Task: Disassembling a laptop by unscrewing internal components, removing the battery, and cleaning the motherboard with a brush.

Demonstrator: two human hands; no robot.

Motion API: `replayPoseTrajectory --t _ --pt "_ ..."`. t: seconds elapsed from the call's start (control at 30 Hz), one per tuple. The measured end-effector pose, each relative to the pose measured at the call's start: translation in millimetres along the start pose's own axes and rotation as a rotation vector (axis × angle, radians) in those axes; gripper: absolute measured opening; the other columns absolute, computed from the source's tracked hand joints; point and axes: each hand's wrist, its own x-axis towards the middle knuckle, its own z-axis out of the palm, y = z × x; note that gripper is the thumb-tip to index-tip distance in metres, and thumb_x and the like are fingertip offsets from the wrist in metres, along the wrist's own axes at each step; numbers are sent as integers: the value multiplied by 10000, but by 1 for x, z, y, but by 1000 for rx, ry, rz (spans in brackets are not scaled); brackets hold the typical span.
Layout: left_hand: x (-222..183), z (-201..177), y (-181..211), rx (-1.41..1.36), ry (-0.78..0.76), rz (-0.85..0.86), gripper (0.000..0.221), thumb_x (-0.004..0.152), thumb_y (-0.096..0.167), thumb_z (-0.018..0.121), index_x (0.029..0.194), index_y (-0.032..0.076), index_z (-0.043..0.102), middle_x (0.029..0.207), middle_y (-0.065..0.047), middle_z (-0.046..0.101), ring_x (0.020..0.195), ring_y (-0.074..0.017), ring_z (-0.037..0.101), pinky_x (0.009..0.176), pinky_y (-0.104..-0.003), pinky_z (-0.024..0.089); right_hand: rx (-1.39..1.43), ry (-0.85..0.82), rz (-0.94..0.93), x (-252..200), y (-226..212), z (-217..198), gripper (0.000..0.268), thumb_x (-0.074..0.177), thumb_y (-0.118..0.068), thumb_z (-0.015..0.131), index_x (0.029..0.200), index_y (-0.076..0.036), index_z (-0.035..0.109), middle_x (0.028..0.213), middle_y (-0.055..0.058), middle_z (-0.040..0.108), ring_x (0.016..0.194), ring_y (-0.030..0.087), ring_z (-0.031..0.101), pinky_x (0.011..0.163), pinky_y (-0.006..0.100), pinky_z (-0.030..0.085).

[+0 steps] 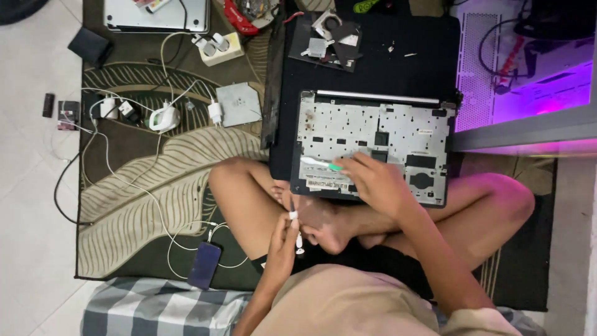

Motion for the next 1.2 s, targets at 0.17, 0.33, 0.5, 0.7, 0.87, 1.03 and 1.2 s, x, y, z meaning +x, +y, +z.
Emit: replayPoseTrajectory --t 0.17,0.33,0.5,0.7,0.87,1.03,1.2 --pt "22 16 12 62 65 96 333 1071 351 454 906 102 600 793 -3 542 759 -102 506 708 -267 418 -94 247 27 -22 5 -7 280 1047 -182 592 1310 -208 686 1114 80 642 952 297 579 800 449 411" --pt "51 47 10 86 -4 297 368 1098 303 439 982 50 679 910 -74 574 867 -174 518 835 -332 445 19 398 175 -50 -25 -4 339 1012 -306 659 1346 -251 681 1233 43 550 1142 302 546 1007 448 408" --pt "62 96 16 -122 -65 341 118 1009 125 638 1048 22 593 1013 -117 621 965 -193 571 873 -312 461 1557 455 584 -88 -65 15 734 906 -456 674 1484 -79 425 1313 135 644 1092 176 667 896 327 563" --pt "63 122 1 -102 -191 305 195 857 135 833 940 29 692 1003 -104 618 949 -189 552 851 -327 398 1690 799 651 -117 -38 43 338 967 -98 690 1257 -8 541 986 37 583 963 168 639 669 199 526" --pt "79 106 8 39 -215 256 420 841 133 837 1217 76 660 1049 -90 658 967 -195 648 890 -343 509 1507 933 668 -82 -10 -12 438 1004 -284 616 1388 -148 458 1081 74 661 920 163 690 776 262 596" --pt "106 58 38 386 16 499 180 927 70 736 1102 84 698 1043 -118 666 1082 -295 637 968 -434 474 1176 1008 723 -60 52 -59 606 1148 -280 425 1604 -217 29 1170 180 734 860 205 774 806 316 713" --pt "125 42 58 653 67 628 228 991 111 703 1212 97 648 1399 -145 500 1373 -397 455 1170 -594 296 772 974 349 -40 111 -53 867 1200 109 562 1627 -400 6 1235 310 707 1043 378 786 963 420 708"
